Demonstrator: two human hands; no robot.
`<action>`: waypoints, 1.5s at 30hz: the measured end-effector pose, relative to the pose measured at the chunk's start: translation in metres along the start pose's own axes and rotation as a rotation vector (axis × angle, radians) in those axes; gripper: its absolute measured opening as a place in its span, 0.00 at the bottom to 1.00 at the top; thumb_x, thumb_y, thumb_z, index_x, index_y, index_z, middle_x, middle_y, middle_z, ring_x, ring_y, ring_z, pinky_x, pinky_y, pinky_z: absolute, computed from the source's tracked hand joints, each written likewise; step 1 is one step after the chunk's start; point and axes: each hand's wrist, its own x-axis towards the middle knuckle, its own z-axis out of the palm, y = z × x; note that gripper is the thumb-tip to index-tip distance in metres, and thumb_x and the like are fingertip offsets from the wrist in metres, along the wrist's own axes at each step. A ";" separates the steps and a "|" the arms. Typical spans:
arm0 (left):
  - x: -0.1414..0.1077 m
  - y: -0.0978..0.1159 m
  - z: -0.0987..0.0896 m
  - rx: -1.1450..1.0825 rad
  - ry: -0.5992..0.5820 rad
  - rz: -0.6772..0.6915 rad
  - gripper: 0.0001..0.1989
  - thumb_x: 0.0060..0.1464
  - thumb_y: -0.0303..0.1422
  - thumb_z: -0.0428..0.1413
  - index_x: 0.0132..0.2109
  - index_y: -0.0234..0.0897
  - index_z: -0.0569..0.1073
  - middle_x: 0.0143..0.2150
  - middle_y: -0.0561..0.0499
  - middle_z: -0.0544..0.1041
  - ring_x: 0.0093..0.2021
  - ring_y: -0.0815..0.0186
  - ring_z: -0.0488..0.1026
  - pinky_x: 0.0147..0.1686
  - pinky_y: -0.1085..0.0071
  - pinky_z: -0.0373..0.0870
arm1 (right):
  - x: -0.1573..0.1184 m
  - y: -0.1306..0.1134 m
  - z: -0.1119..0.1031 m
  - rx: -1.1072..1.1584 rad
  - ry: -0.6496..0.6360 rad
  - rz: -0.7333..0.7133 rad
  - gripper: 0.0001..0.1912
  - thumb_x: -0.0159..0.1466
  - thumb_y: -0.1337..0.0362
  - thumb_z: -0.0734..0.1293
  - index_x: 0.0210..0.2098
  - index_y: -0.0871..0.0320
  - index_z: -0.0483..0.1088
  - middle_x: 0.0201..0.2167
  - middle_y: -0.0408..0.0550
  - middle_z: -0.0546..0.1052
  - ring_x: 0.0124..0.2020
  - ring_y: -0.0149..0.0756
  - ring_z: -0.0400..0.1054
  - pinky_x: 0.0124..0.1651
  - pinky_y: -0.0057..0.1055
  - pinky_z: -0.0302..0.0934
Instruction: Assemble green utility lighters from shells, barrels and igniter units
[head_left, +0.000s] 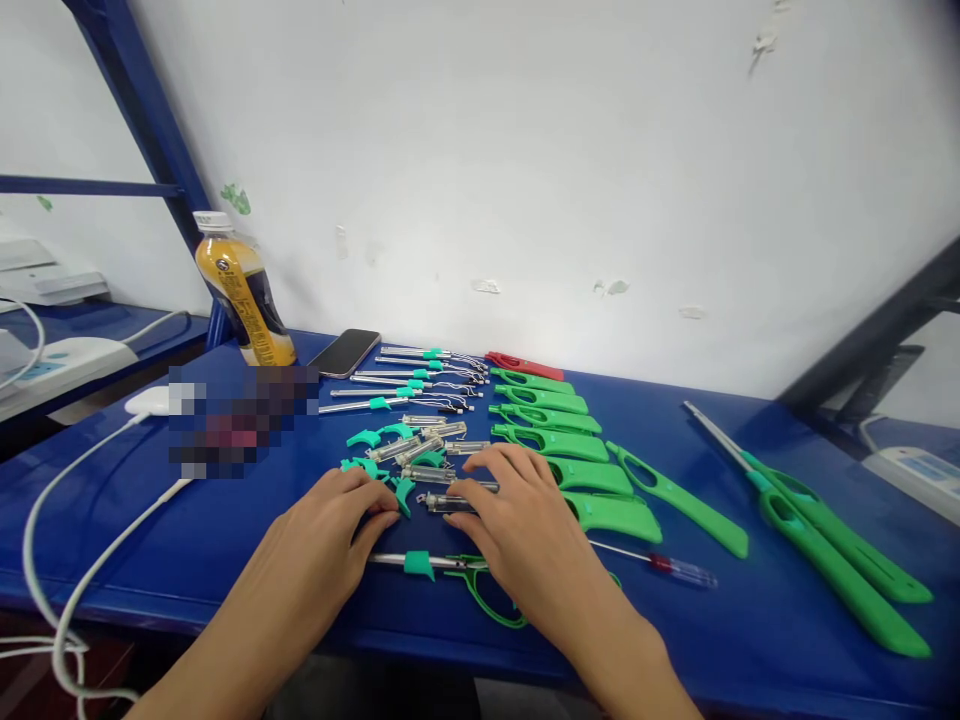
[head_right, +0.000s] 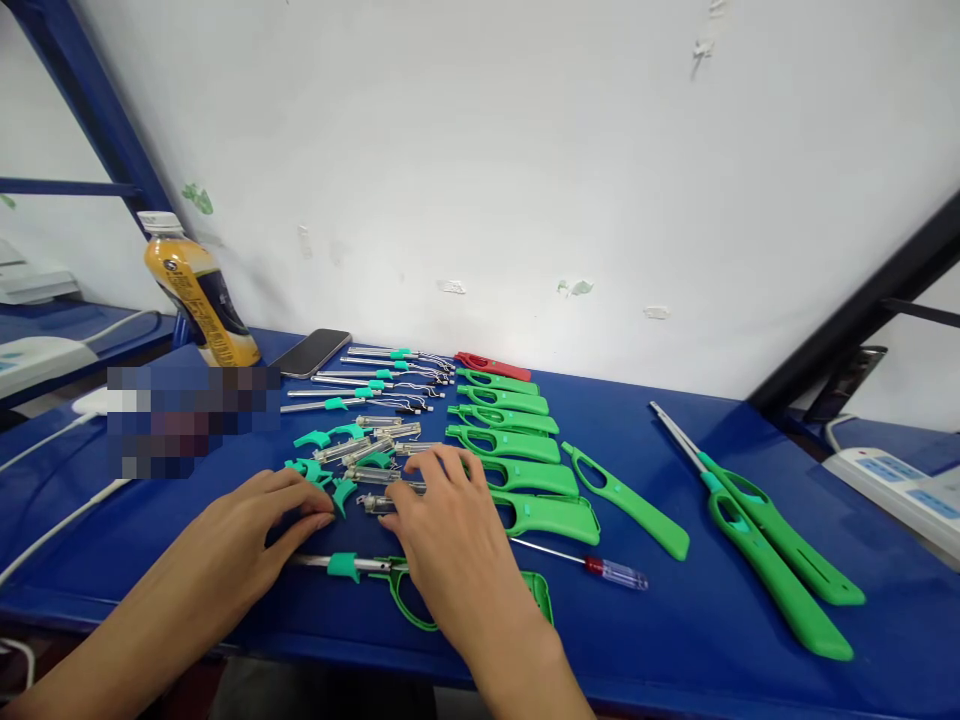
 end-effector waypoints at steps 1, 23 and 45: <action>0.000 0.001 0.000 0.000 0.003 0.002 0.17 0.68 0.44 0.53 0.39 0.49 0.85 0.42 0.48 0.86 0.47 0.52 0.84 0.41 0.62 0.75 | 0.002 0.000 0.002 -0.012 -0.006 -0.010 0.07 0.70 0.65 0.83 0.46 0.54 0.85 0.51 0.50 0.86 0.57 0.52 0.79 0.59 0.52 0.77; 0.004 0.075 0.002 -0.462 0.073 0.057 0.12 0.70 0.40 0.58 0.40 0.47 0.84 0.35 0.57 0.86 0.30 0.67 0.81 0.29 0.75 0.74 | -0.041 0.027 -0.038 0.106 0.265 0.044 0.10 0.84 0.63 0.66 0.60 0.50 0.78 0.45 0.46 0.83 0.47 0.40 0.80 0.49 0.37 0.72; 0.004 0.088 0.017 -0.639 0.146 -0.028 0.08 0.69 0.42 0.63 0.43 0.48 0.85 0.39 0.55 0.88 0.30 0.67 0.82 0.29 0.77 0.79 | -0.061 0.034 -0.027 0.118 0.354 0.014 0.15 0.78 0.74 0.70 0.60 0.53 0.80 0.45 0.42 0.87 0.47 0.36 0.81 0.63 0.41 0.67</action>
